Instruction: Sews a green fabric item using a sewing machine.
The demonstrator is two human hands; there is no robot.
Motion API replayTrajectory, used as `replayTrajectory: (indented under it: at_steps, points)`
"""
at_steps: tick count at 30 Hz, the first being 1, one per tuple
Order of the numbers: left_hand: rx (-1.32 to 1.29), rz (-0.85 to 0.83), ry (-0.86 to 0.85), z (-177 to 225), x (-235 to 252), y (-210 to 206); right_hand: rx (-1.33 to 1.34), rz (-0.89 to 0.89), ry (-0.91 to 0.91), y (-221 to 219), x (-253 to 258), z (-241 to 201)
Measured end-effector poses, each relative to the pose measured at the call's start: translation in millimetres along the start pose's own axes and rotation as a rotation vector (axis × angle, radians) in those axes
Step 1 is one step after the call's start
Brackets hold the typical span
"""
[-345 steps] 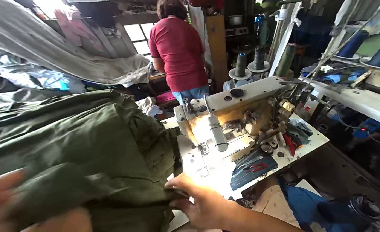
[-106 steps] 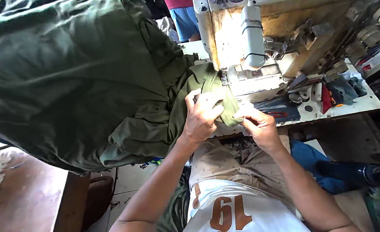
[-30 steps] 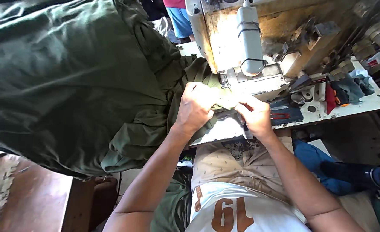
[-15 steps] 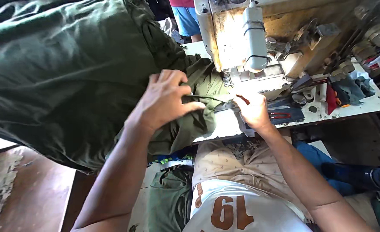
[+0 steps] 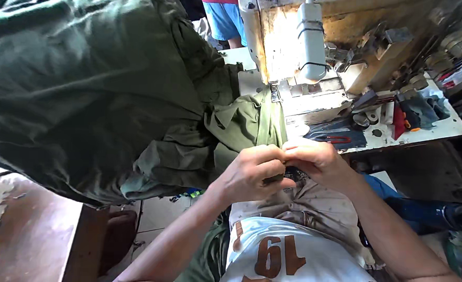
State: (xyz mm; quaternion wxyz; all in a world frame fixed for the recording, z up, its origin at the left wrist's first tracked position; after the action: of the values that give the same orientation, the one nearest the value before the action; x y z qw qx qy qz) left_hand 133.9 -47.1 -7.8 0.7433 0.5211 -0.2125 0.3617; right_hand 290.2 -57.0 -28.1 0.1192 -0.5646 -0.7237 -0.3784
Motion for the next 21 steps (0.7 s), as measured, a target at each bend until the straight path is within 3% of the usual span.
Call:
replayTrajectory:
  at_steps: [3, 7, 9, 15, 21]
  points:
    - [0.401, 0.166, 0.044, -18.2, -15.3, -16.1, -0.030, 0.088, -0.040, -1.6, -16.3, 7.3]
    - [0.672, 0.100, 0.107, -53.0, -26.4, -21.0, -0.046, 0.245, -0.121, -0.9, -29.2, 10.7]
    - [0.646, 0.064, 0.090, -55.5, -22.9, -9.7, -0.034, 0.295, -0.172, -1.4, -36.8, 13.2]
    - [0.566, -0.278, 0.074, -41.1, 5.9, 3.3, 0.063, 0.345, -0.274, -4.4, -48.2, 16.7]
    - [0.589, -0.320, 0.047, -39.2, 18.1, 10.2, 0.121, 0.432, -0.336, 0.8, -42.4, 21.3]
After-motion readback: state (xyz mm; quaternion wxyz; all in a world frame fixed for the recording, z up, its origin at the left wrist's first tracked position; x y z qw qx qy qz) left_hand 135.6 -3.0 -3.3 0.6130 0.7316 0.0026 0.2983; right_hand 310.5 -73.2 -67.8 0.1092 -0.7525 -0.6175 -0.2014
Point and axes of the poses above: each hand's wrist, its own x-axis towards the middle knuckle, its own y-axis out of the back of the hand, z = x × y, the point moved 7 cm from there along x, towards the middle knuckle, and after that the axes turned 6 degrees about z, right-handed, at the moved point
